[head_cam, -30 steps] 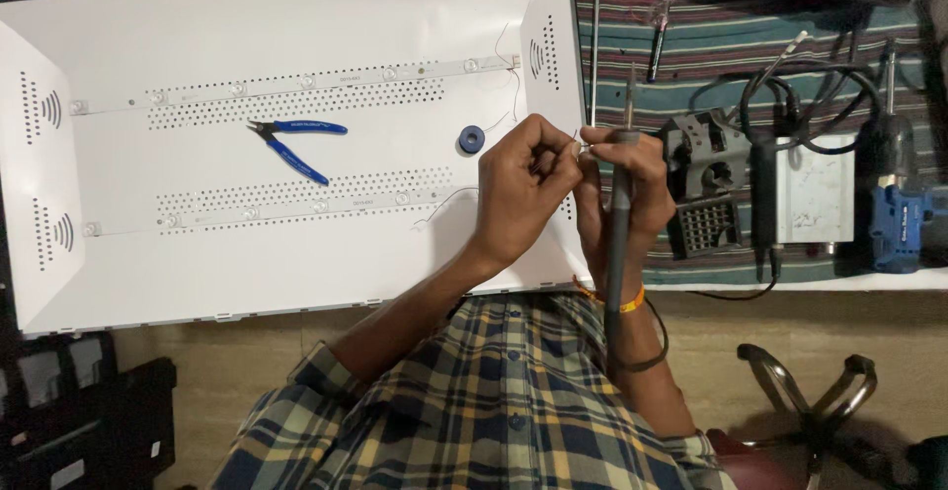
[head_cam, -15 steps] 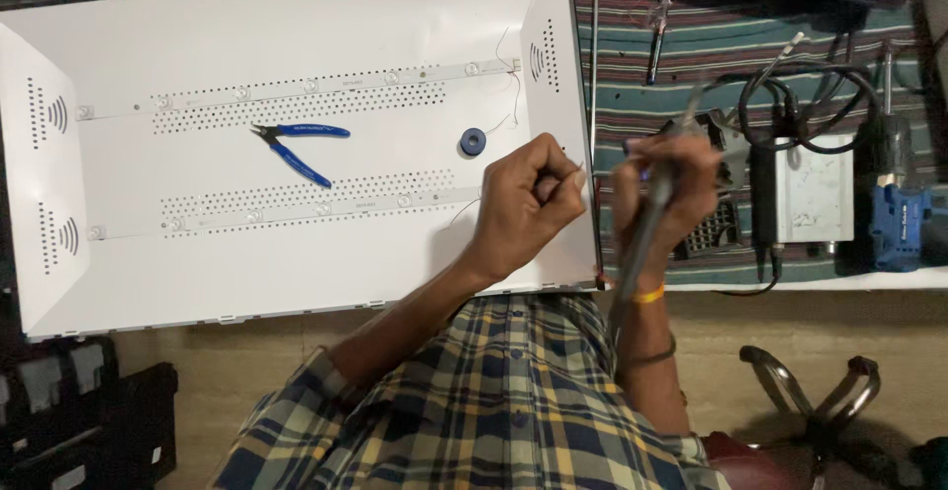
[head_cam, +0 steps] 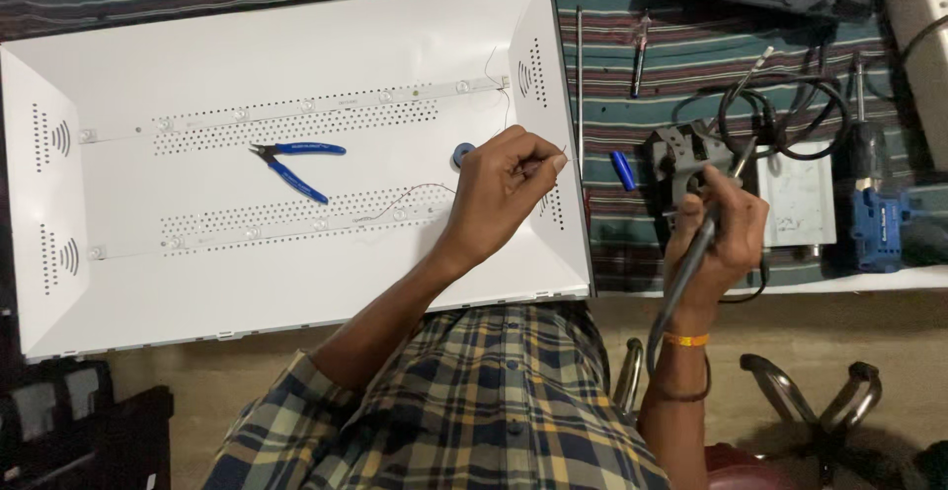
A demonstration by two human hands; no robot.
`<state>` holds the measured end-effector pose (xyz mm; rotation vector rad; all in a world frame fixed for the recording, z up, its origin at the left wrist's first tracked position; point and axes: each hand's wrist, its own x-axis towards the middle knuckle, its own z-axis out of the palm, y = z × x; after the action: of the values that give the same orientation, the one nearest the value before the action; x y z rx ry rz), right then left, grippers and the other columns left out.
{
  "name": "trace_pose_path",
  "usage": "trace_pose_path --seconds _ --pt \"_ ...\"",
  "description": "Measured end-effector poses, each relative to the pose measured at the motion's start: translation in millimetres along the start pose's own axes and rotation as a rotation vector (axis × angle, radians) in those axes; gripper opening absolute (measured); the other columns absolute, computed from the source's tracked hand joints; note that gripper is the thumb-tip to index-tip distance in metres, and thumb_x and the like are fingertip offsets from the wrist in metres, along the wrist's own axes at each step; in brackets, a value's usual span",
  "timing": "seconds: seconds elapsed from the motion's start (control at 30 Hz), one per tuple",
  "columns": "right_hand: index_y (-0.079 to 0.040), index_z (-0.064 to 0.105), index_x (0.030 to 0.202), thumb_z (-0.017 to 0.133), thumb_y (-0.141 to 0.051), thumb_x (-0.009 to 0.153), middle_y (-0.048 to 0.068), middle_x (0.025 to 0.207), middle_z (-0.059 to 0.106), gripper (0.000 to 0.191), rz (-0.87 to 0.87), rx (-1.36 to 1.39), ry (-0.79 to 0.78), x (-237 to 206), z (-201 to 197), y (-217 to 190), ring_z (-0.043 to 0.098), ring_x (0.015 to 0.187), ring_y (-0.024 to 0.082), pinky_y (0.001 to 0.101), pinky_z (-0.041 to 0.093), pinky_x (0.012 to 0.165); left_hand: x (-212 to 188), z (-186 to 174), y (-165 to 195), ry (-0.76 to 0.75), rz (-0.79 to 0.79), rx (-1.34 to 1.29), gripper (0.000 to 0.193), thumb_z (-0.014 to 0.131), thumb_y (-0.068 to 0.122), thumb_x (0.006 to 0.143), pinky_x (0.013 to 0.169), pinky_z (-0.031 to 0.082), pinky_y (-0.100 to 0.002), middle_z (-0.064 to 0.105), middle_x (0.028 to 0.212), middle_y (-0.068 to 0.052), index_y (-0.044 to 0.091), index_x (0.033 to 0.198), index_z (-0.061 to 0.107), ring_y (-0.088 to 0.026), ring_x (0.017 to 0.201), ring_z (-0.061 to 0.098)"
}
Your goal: The person strips the insulation from two wires using pliers, then twists the exposed strands together. They apply solder with a soldering iron to join the wires and secure the connection inside a white metal enclosure. The person repeats the process for a second wire pair.
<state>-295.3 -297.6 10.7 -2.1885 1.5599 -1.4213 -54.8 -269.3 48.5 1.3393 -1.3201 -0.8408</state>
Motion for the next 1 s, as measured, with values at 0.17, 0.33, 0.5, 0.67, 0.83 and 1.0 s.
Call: trace_pose_path --seconds 0.17,0.33,0.5,0.67,0.83,1.0 --pt "-0.003 0.064 0.128 0.061 -0.019 0.109 0.004 0.1 0.058 0.025 0.417 0.559 0.05 -29 17 -33 0.054 0.081 0.011 0.0254 0.045 0.07 7 9 -4 -0.033 0.079 0.08 0.005 0.072 0.006 0.095 0.066 0.052 -0.027 0.06 0.085 -0.005 0.001 0.097 0.073 -0.011 0.076 0.063" --pt "-0.005 0.05 0.123 0.067 -0.007 0.104 0.01 0.108 0.068 0.026 0.459 0.846 0.057 -41 36 -63 0.069 0.099 0.016 0.0301 0.059 0.096 5 15 -1 -0.04 0.088 0.136 0.007 0.074 0.005 0.092 0.064 0.051 -0.029 0.06 0.085 -0.007 -0.001 0.095 0.071 -0.014 0.073 0.063" --pt "0.001 0.056 0.119 0.071 -0.005 0.103 0.012 0.111 0.068 0.023 0.472 0.849 0.116 -51 43 -68 0.068 0.104 0.017 0.0303 0.058 0.097 5 15 6 -0.032 0.132 0.174 0.007 0.072 0.003 0.095 0.064 0.052 -0.03 0.059 0.089 -0.007 -0.001 0.099 0.07 -0.016 0.077 0.066" --pt "0.004 0.058 0.118 0.073 -0.005 0.102 0.014 0.109 0.069 0.024 0.486 0.846 0.129 -60 47 -60 0.07 0.101 0.018 0.0309 0.059 0.096 3 15 9 -0.076 0.107 0.181 0.007 0.071 0.003 0.097 0.063 0.05 -0.032 0.058 0.09 -0.008 -0.001 0.101 0.069 -0.017 0.075 0.065" --pt "0.002 0.058 0.118 0.073 -0.006 0.101 0.015 0.11 0.071 0.024 0.504 0.88 0.09 -59 46 -61 0.072 0.101 0.019 0.0337 0.062 0.097 4 16 10 -0.073 0.148 0.162 0.006 0.069 0.003 0.099 0.067 0.052 -0.032 0.056 0.092 -0.009 -0.002 0.104 0.069 -0.018 0.077 0.065" --pt "0.001 0.056 0.12 0.073 -0.01 0.105 0.015 0.106 0.071 0.024 0.485 0.887 0.069 -58 43 -64 0.071 0.095 0.018 0.0307 0.061 0.092 5 16 6 -0.083 0.172 0.168 0.006 0.069 0.004 0.099 0.068 0.052 -0.034 0.057 0.093 -0.008 -0.001 0.102 0.068 -0.019 0.079 0.065"
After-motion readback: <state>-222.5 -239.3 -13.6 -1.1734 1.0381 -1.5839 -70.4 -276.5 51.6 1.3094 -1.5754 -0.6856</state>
